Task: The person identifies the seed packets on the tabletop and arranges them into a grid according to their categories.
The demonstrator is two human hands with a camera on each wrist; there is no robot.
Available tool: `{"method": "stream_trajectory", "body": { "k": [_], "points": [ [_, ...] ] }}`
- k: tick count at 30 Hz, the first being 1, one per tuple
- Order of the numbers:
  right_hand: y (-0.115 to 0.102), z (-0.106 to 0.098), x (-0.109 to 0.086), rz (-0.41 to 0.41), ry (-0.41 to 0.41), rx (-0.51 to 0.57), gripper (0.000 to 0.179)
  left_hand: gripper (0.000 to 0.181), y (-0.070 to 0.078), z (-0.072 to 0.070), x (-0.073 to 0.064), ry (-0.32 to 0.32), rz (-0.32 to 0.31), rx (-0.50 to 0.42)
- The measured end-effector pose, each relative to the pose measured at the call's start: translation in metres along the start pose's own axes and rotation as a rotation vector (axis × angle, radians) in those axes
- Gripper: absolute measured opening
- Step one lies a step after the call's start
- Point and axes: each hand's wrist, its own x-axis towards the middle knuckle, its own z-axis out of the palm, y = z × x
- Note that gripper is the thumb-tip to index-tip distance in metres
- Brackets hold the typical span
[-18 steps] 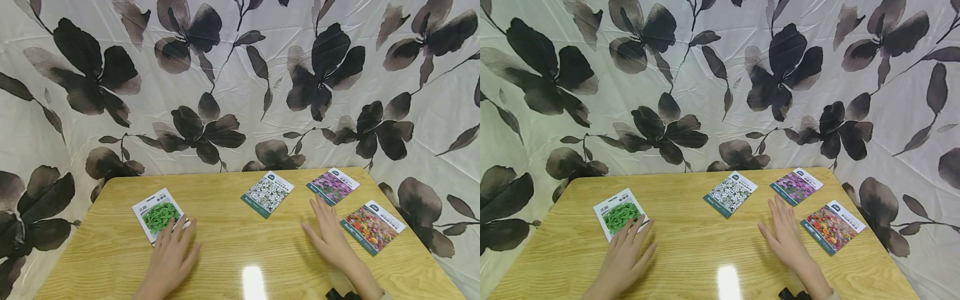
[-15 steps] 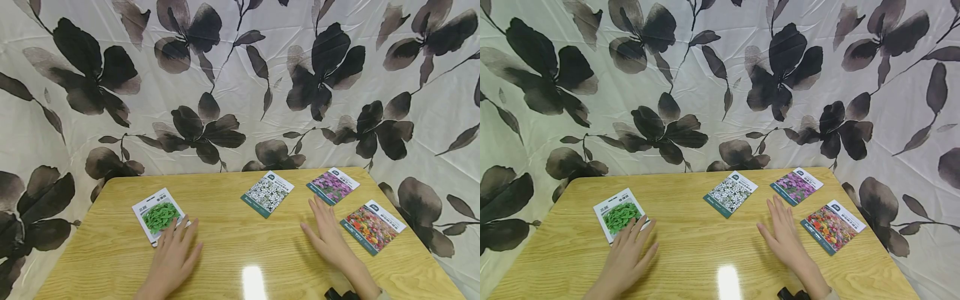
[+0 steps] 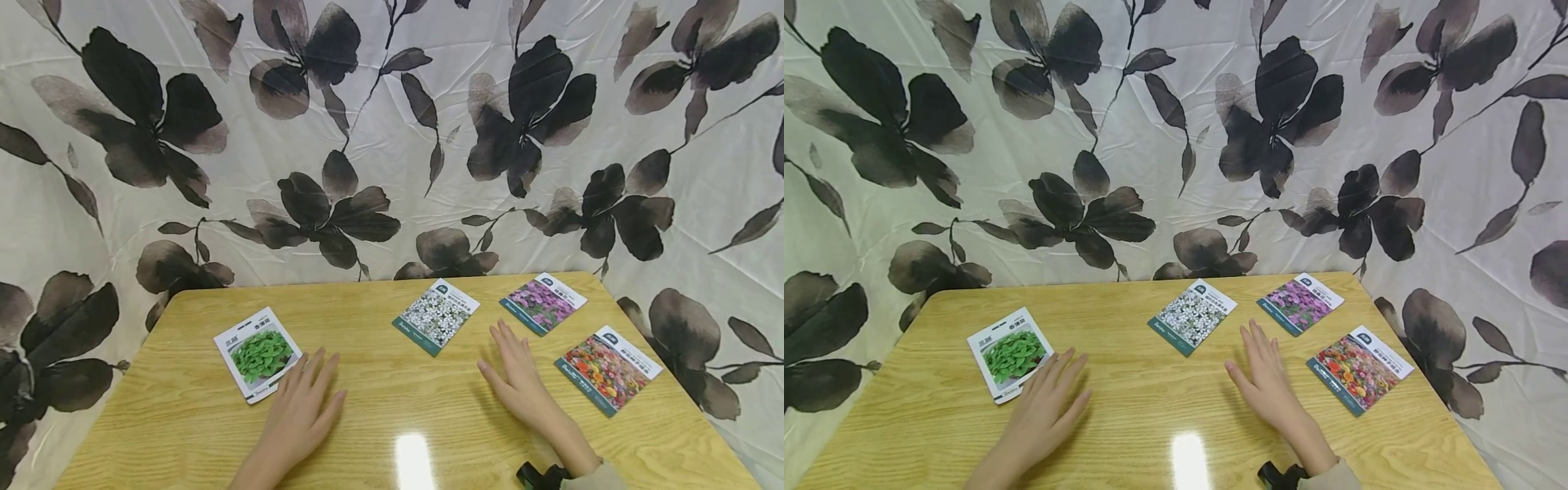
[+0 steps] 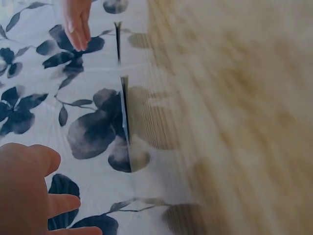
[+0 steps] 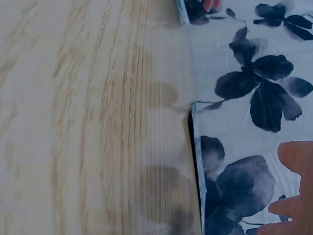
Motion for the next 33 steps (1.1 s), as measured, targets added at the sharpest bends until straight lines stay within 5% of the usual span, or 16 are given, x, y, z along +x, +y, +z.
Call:
{"method": "stream_trajectory", "body": {
  "k": [19, 33],
  "points": [
    [0.009, 0.028, 0.017, 0.003, 0.013, 0.068, 0.064, 0.052, 0.010, 0.038, 0.032, -0.052, -0.021, -0.178],
    [0.015, 0.052, 0.037, -0.042, 0.063, 0.102, 0.059, 0.052, 0.019, 0.074, 0.061, -0.028, 0.095, -0.233]
  ]
}}
